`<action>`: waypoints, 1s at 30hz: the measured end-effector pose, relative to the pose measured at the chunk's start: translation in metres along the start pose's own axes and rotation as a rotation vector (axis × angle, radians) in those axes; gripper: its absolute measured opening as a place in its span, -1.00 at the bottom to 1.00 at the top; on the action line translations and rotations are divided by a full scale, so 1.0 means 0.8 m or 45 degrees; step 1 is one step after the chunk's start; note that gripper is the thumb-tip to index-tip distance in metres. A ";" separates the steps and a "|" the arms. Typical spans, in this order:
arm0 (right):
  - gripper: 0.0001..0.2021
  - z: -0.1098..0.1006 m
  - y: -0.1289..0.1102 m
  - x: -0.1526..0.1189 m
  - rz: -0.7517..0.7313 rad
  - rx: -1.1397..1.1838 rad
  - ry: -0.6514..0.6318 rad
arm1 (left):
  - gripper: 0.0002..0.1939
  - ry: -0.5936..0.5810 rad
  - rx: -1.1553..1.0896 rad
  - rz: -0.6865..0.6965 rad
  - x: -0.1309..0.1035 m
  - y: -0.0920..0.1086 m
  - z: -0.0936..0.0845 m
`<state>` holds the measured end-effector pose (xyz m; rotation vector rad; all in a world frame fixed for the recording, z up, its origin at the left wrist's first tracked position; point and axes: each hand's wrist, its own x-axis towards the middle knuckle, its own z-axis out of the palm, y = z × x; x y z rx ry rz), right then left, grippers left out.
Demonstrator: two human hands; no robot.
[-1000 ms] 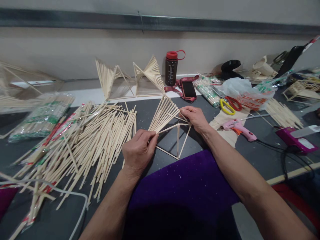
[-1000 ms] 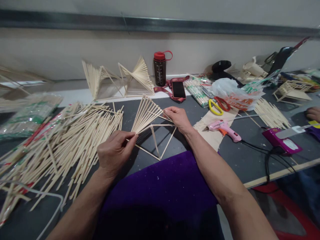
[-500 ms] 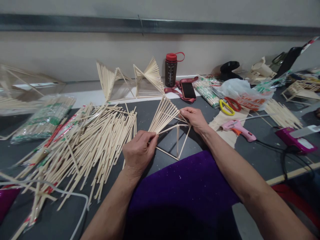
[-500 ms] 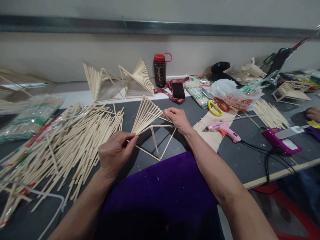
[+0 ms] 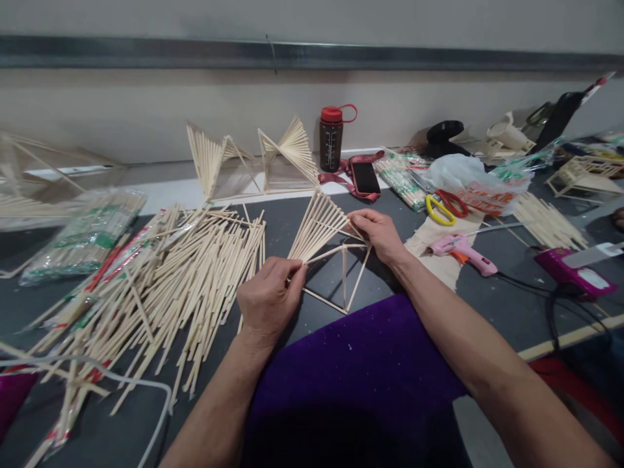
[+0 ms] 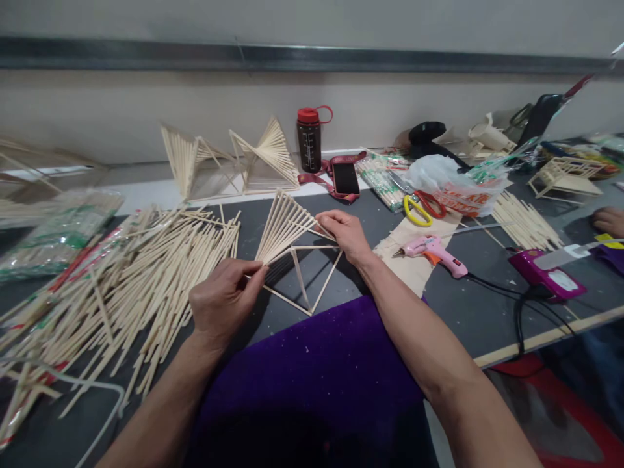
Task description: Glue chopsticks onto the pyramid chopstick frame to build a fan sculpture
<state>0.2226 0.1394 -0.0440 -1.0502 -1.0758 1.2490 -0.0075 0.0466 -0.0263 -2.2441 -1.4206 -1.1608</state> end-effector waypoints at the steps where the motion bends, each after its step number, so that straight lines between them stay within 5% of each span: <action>1: -0.78 0.000 0.001 -0.001 -0.042 -0.015 -0.001 | -0.96 0.002 0.003 -0.002 0.000 0.000 0.000; 13: -0.85 -0.003 0.007 -0.009 -0.437 -0.407 0.067 | -0.94 -0.018 0.006 -0.018 -0.001 0.003 0.001; 30: -0.83 -0.005 0.005 -0.005 -0.193 -0.179 0.118 | -0.93 -0.099 -0.149 0.006 -0.003 0.021 0.001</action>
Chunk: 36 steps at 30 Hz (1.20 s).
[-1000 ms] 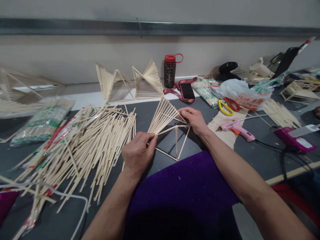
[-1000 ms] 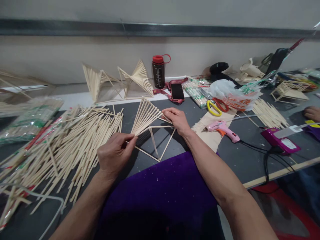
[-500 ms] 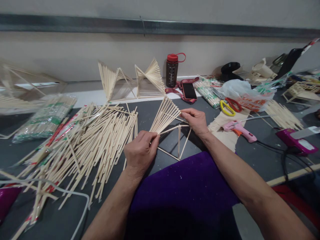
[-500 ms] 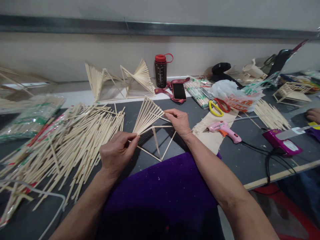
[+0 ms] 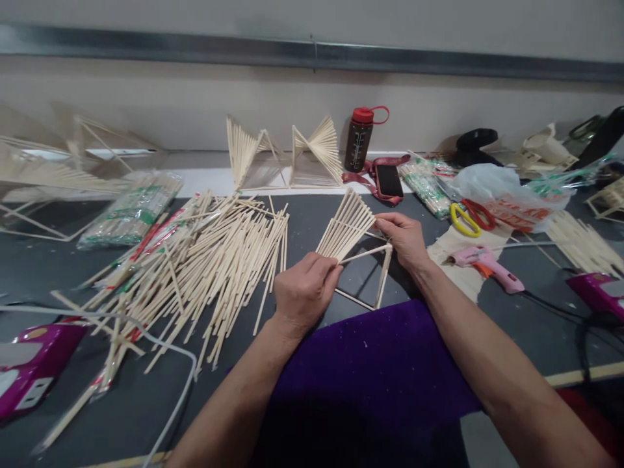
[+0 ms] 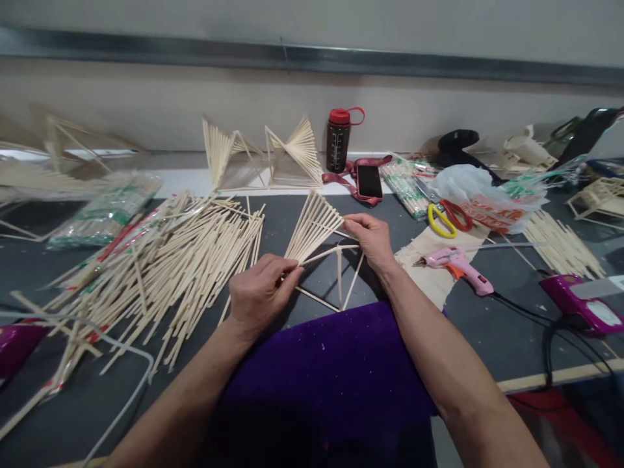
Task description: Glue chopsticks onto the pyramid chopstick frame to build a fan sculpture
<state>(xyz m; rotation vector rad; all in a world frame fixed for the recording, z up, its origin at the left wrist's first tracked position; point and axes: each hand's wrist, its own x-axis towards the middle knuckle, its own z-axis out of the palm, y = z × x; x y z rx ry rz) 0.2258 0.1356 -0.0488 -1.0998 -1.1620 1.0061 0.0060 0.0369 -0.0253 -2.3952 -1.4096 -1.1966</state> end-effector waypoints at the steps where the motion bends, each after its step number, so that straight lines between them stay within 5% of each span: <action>1: -0.82 -0.002 0.001 0.001 0.018 0.016 -0.009 | -0.92 -0.005 -0.036 -0.009 0.000 0.002 0.000; 10: -0.78 -0.013 0.011 0.012 0.117 0.100 -0.083 | -0.87 -0.098 -0.462 -0.391 0.006 0.008 -0.007; 14: -0.79 -0.012 0.008 0.010 0.127 0.101 -0.096 | -0.90 -0.041 -0.484 -0.543 0.015 -0.010 -0.009; 16: -0.79 -0.012 0.007 0.010 0.123 0.084 -0.098 | -0.74 -0.073 -0.535 -0.620 0.023 -0.023 -0.005; 20: -0.80 -0.012 0.005 0.009 0.117 0.072 -0.102 | -0.51 -0.366 -0.993 -0.833 0.039 -0.042 0.009; 23: -0.80 -0.011 0.003 0.009 0.113 0.068 -0.129 | -0.60 -0.583 -1.284 -0.955 0.049 -0.043 0.018; 31: -0.80 -0.001 -0.007 0.007 0.076 0.007 -0.204 | -0.79 -0.846 -1.619 -1.220 0.071 -0.041 0.025; 36: -0.81 0.005 -0.009 0.012 0.079 0.009 -0.228 | -0.88 -0.975 -1.801 -1.196 0.075 -0.037 0.033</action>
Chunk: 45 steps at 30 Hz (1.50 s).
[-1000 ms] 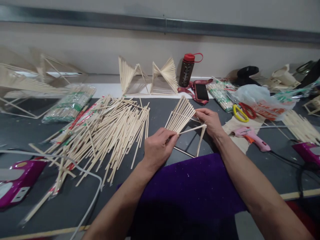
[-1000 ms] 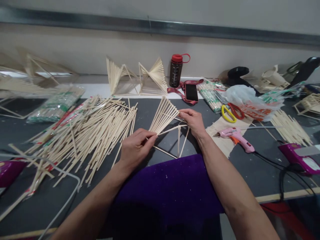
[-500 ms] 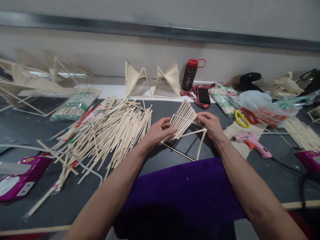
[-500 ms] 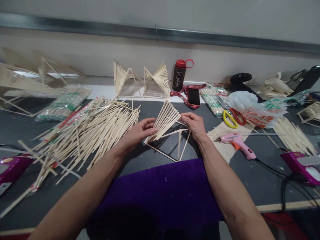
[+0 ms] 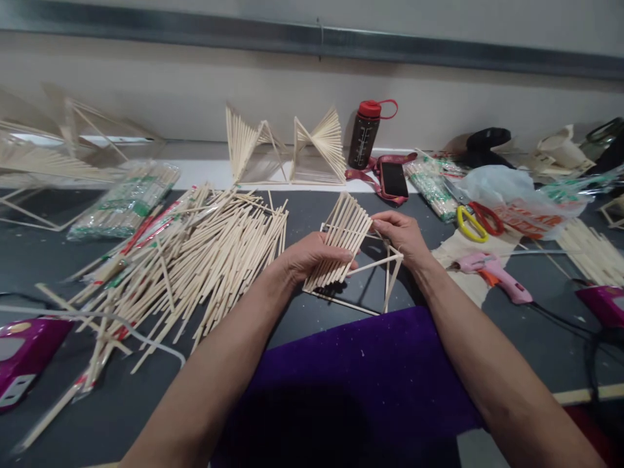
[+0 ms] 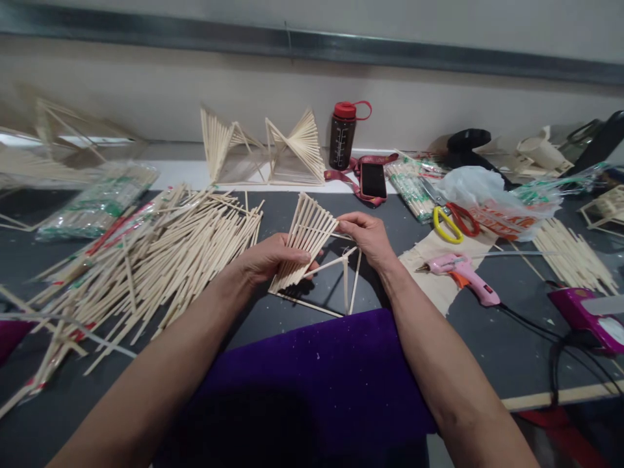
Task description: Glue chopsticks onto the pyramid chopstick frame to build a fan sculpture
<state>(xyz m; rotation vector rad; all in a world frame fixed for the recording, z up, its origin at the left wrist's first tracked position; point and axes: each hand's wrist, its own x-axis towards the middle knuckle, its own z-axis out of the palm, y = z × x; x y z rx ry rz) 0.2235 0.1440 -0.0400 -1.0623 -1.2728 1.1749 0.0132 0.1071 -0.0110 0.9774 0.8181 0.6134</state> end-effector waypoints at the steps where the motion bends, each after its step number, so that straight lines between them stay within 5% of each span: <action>1: -0.82 0.001 0.000 0.002 -0.004 -0.001 -0.009 | -0.87 -0.013 -0.004 0.015 0.001 -0.001 0.001; 9: -0.83 0.005 0.006 0.025 -0.055 0.040 -0.097 | -0.86 0.068 0.196 0.125 0.008 -0.006 0.004; 19: -0.81 0.000 0.009 0.037 -0.040 -0.010 -0.186 | -0.93 0.049 -0.128 -0.004 0.014 -0.011 0.006; 24: -0.82 -0.001 0.012 0.036 -0.081 0.013 -0.189 | -0.78 0.048 -0.159 -0.102 0.010 -0.007 0.011; 45: -0.88 -0.001 0.015 0.033 -0.098 0.002 -0.165 | -0.74 -0.012 -0.217 -0.067 0.012 -0.012 0.010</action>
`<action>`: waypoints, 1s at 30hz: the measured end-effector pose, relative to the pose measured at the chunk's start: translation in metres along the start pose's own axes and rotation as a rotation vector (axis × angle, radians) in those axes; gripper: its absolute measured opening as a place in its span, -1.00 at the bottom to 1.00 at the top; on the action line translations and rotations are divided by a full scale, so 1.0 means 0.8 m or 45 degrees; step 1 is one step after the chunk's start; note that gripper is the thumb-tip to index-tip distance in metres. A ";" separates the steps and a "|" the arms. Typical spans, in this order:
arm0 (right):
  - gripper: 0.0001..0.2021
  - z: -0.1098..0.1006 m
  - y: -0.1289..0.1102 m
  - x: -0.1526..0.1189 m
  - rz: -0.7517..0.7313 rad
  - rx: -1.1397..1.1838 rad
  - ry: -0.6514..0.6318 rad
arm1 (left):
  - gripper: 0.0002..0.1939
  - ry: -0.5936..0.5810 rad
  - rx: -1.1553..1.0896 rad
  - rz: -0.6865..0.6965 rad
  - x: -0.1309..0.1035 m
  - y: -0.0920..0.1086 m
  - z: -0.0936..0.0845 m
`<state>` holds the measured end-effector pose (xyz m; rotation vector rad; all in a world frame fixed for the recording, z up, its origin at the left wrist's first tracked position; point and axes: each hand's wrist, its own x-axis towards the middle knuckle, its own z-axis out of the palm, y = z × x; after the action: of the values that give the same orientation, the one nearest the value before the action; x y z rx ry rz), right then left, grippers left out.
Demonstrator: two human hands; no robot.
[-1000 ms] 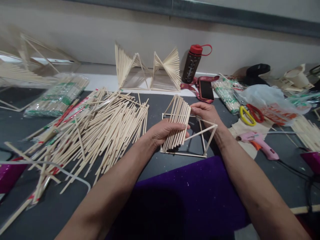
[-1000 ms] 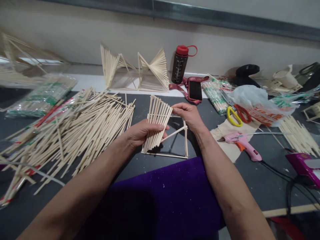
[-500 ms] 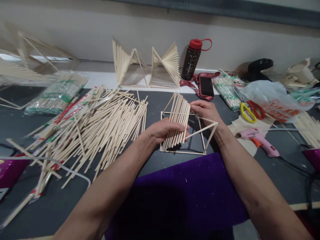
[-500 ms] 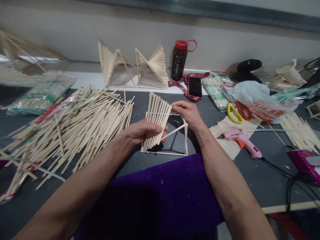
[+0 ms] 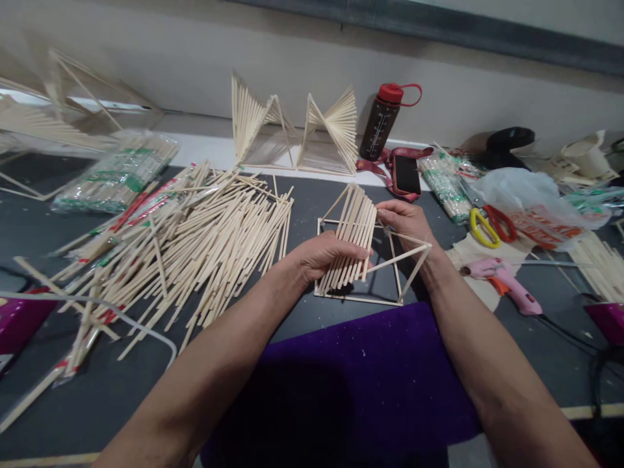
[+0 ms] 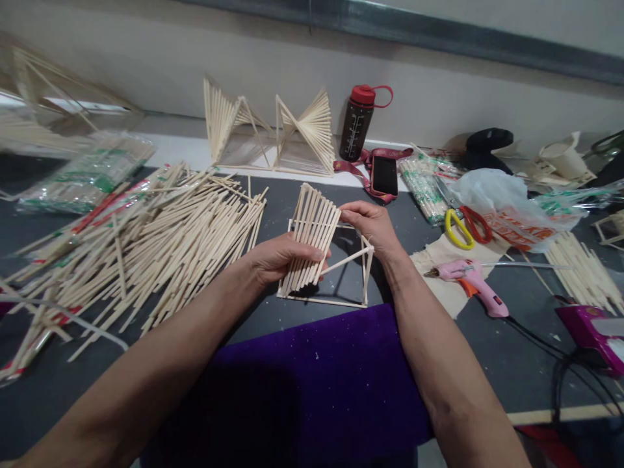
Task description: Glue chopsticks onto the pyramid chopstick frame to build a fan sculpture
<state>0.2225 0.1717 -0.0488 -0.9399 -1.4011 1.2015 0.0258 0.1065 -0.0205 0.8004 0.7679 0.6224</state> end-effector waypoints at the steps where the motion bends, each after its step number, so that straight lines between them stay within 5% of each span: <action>1: -0.88 0.000 0.000 0.000 0.003 -0.002 0.001 | -0.74 -0.001 0.000 -0.004 0.000 0.000 0.000; 30: -0.79 -0.001 0.001 0.000 0.108 0.101 -0.016 | -0.87 0.044 0.060 -0.014 -0.009 0.004 0.010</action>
<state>0.2230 0.1721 -0.0495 -0.9455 -1.3247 1.3188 0.0272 0.1003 -0.0116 0.8296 0.8203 0.6115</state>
